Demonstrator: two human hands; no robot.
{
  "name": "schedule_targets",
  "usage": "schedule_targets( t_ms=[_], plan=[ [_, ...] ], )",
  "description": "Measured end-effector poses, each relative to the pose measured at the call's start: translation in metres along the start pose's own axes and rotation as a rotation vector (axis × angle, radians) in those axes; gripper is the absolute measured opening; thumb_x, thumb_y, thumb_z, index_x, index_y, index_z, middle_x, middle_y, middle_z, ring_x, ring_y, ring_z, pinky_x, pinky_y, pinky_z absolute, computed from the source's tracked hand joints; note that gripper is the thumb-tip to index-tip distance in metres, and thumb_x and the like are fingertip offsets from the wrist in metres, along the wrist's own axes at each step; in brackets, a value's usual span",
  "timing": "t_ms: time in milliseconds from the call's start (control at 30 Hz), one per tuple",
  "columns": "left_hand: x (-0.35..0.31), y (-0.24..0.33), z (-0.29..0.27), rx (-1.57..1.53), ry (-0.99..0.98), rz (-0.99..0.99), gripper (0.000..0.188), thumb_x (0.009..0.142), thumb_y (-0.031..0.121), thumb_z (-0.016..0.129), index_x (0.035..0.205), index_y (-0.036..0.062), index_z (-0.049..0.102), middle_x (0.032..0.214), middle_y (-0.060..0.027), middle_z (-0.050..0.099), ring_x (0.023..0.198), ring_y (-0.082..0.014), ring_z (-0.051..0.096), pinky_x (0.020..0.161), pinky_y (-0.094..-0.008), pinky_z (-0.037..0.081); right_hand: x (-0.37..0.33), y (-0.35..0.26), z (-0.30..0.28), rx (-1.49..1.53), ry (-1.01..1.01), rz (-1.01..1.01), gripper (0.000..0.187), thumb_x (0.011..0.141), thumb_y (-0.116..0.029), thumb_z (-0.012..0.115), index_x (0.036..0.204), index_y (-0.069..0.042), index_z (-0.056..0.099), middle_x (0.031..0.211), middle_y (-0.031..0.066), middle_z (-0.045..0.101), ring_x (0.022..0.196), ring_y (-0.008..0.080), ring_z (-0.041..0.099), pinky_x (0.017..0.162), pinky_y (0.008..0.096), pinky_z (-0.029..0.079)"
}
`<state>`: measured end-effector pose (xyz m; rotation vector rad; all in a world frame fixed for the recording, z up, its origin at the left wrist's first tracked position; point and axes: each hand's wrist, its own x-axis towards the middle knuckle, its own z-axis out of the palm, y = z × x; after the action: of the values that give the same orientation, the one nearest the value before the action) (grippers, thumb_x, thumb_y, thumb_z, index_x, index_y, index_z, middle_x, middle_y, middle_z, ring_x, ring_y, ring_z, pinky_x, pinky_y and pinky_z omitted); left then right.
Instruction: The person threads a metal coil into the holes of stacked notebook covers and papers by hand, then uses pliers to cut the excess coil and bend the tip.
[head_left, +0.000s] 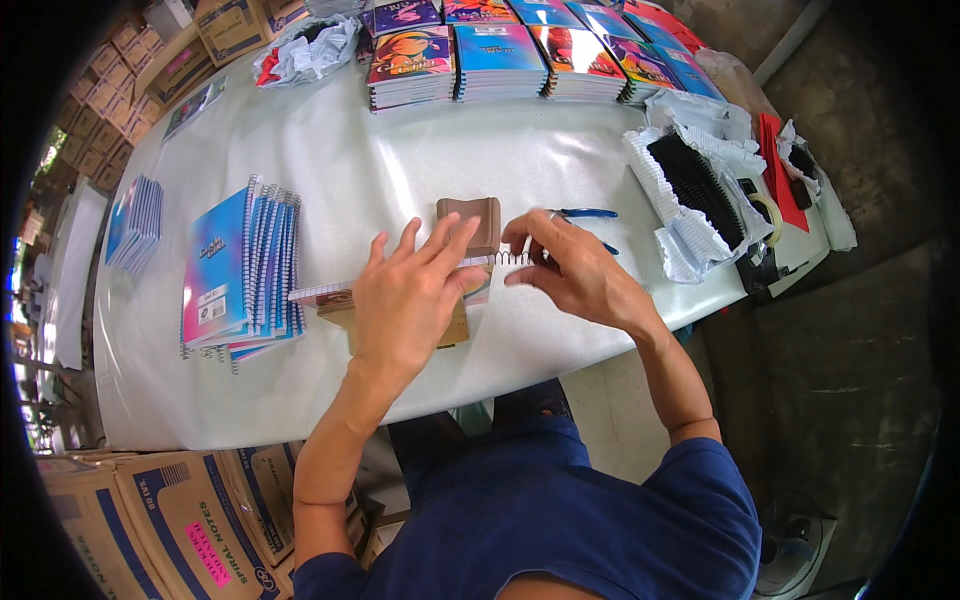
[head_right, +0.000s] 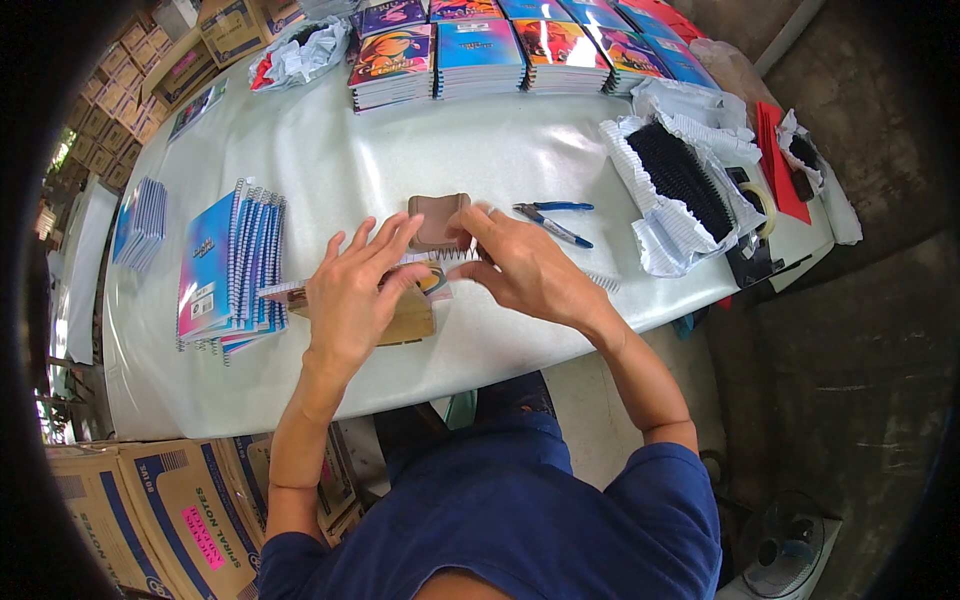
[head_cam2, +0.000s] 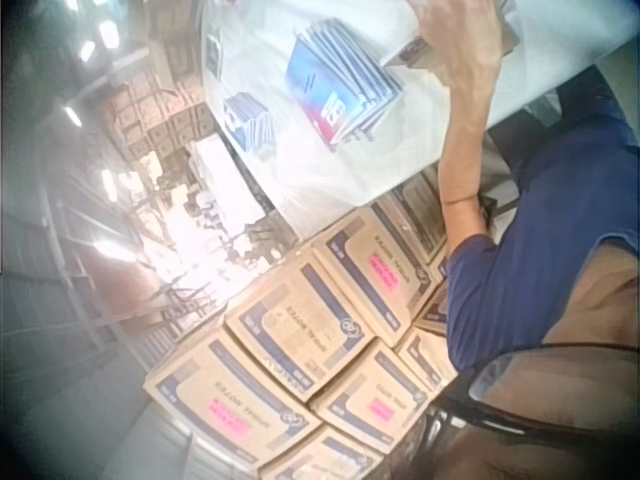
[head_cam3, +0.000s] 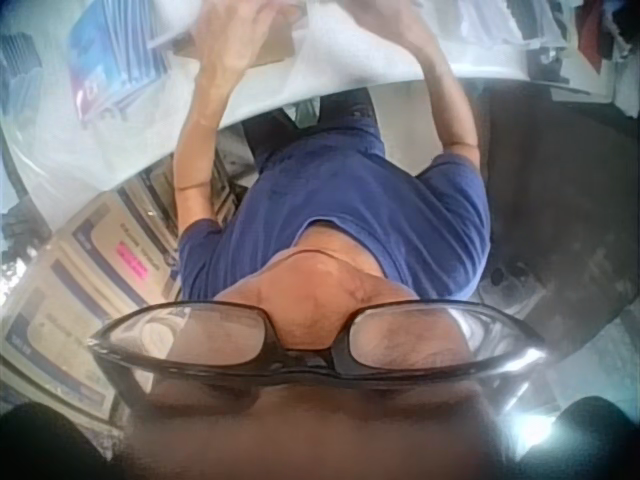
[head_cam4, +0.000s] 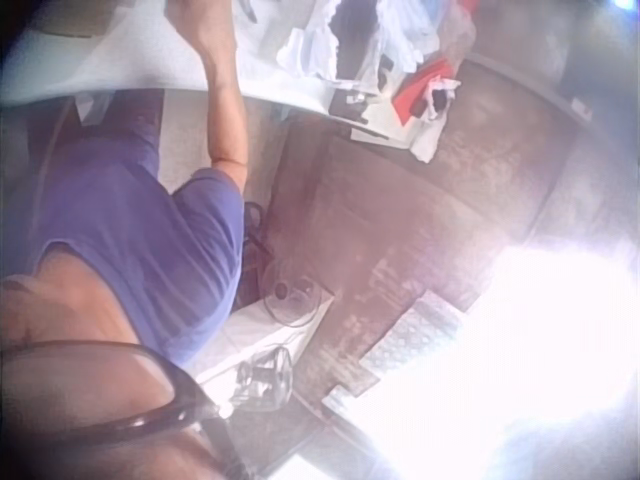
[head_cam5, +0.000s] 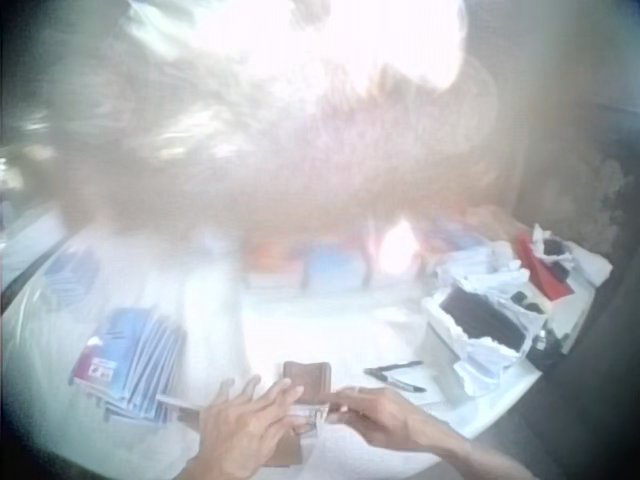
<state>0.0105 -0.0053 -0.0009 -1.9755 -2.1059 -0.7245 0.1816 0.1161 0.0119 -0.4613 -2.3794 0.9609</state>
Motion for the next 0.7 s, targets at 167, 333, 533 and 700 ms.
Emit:
schedule_targets(
  t_ms=[167, 333, 533, 700],
  plan=[
    [0.002, 0.014, -0.002, -0.026, -0.085, 0.141, 0.052, 0.084, 0.040, 0.065, 0.131, 0.0207, 0.058, 0.128, -0.0039, 0.062, 0.113, -0.0307, 0.061, 0.078, -0.0396, 0.055, 0.015, 0.010, -0.019, 0.139, -0.485, 0.008, 0.012, 0.087, -0.001, 0.056, 0.094, 0.005, 0.063, 0.072, 0.0130, 0.064, 0.062, 0.0258, 0.065, 0.061, 0.0358, 0.051],
    [0.001, 0.013, -0.001, 0.168, -0.131, 0.185, 0.059, 0.084, 0.044, 0.064, 0.136, 0.0205, 0.053, 0.127, -0.0051, 0.063, 0.102, -0.0331, 0.067, 0.067, -0.0392, 0.058, 0.056, 0.078, 0.000, -0.293, -0.355, -0.114, 0.026, 0.080, -0.012, 0.068, 0.105, -0.007, 0.066, 0.111, 0.0191, 0.062, 0.104, 0.0328, 0.061, 0.088, 0.0432, 0.048],
    [-0.003, 0.007, -0.002, 0.107, -0.017, 0.182, 0.073, 0.076, 0.041, 0.071, 0.142, 0.0195, 0.045, 0.133, -0.0073, 0.057, 0.104, -0.0318, 0.065, 0.074, -0.0372, 0.057, 0.073, 0.102, 0.029, -0.077, -0.423, -0.047, 0.034, 0.082, -0.027, 0.070, 0.114, -0.014, 0.069, 0.118, 0.0204, 0.062, 0.110, 0.0348, 0.058, 0.098, 0.0460, 0.041],
    [-0.006, -0.014, -0.002, -0.059, 0.169, 0.003, 0.095, 0.066, 0.041, 0.078, 0.148, 0.0202, 0.034, 0.132, -0.0150, 0.057, 0.105, -0.0352, 0.063, 0.089, -0.0374, 0.052, 0.055, 0.053, -0.027, 0.813, -0.621, -0.240, 0.045, 0.092, -0.035, 0.061, 0.118, 0.001, 0.066, 0.119, 0.0127, 0.066, 0.110, 0.0246, 0.060, 0.097, 0.0356, 0.044]
  ],
)
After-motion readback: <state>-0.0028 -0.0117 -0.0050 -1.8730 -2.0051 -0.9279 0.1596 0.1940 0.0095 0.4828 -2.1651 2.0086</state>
